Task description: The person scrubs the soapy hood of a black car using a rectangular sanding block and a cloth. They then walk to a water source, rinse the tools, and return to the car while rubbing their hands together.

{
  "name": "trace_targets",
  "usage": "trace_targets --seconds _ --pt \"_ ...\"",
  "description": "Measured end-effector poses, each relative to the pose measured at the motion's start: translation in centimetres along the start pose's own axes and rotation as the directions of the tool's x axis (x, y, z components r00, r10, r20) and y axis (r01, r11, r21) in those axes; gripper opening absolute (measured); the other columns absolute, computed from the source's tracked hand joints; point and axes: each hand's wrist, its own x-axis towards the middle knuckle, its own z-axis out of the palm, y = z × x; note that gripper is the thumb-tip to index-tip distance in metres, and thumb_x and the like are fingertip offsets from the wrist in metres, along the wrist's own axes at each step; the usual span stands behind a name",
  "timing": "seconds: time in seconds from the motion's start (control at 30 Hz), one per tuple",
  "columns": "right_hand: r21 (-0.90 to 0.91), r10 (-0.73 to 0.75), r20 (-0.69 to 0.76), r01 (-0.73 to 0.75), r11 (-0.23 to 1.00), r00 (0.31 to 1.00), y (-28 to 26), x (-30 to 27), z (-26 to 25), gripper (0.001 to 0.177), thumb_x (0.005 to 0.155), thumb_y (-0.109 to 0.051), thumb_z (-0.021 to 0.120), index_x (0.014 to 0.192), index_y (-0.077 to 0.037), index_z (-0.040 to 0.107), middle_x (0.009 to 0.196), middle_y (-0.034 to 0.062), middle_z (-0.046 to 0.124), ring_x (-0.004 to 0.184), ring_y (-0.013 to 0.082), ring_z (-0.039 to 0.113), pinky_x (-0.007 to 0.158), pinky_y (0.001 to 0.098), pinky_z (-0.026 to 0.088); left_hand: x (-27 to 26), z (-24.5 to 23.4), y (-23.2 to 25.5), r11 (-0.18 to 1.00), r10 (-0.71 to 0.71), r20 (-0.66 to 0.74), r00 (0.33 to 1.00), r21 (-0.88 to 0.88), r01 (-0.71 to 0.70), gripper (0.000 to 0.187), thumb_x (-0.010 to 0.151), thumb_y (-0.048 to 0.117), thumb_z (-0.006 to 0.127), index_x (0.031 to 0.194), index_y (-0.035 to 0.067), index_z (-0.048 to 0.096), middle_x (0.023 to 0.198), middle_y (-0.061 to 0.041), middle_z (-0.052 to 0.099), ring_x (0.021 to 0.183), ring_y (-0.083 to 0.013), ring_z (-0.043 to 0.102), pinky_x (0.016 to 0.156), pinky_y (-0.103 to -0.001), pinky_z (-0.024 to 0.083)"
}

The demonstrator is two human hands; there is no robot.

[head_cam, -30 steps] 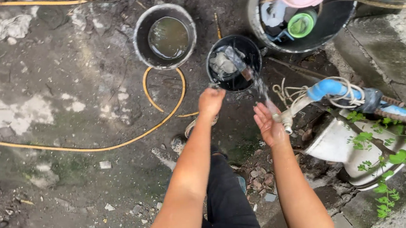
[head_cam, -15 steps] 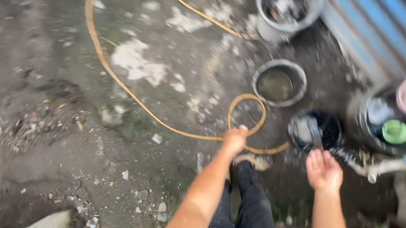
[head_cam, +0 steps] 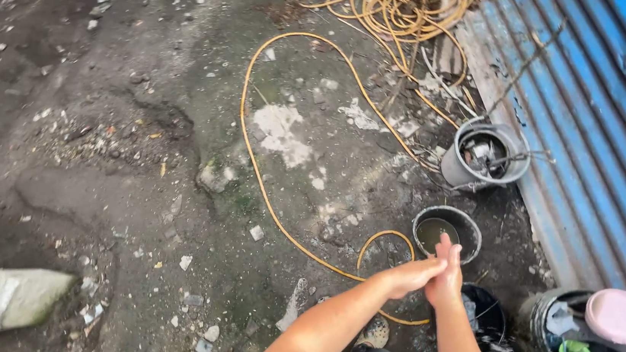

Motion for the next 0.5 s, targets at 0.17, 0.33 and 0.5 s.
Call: trace_targets --seconds 0.17,0.33,0.5 --pt "-0.516 0.201 -0.178 -0.265 0.814 0.963 2.9 6.7 -12.7 0.04 0.1 -0.041 0.064 0.132 -0.017 0.059 0.108 0.0038 0.059 0.092 0.0178 0.053 0.077 0.0368 0.046 -6.0 -7.3 2.7 0.866 0.202 -0.117 0.972 0.486 -0.122 0.039 0.096 0.04 0.066 0.114 0.007 0.075 0.112 -0.017 0.078 0.103 -0.0251 0.07 0.09 -0.041 0.053" --pt "-0.555 0.188 -0.262 -0.307 0.773 0.947 4.3 7.2 -20.0 0.02 0.092 -0.022 0.07 0.104 -0.007 0.065 0.078 0.0028 0.06 0.058 0.0169 0.055 0.042 0.0302 0.035 -10.9 -17.7 -6.2 0.77 0.185 -0.76 0.623 0.506 0.388 0.015 0.075 0.01 0.065 0.085 0.001 0.072 0.092 -0.027 0.071 0.09 -0.0442 0.07 0.08 -0.05 0.057" --pt "-0.672 0.089 -0.163 -0.176 0.719 0.983 6.6 11.8 -25.9 0.02 0.086 -0.007 0.075 0.098 -0.005 0.059 0.073 0.0105 0.061 0.055 0.0217 0.056 0.04 0.0349 0.037 -22.7 -19.2 -12.3 0.772 -0.086 -0.923 0.375 0.176 0.611 0.044 0.097 0.038 0.062 0.112 -0.002 0.071 0.121 -0.027 0.069 0.117 -0.042 0.065 0.101 -0.048 0.051"
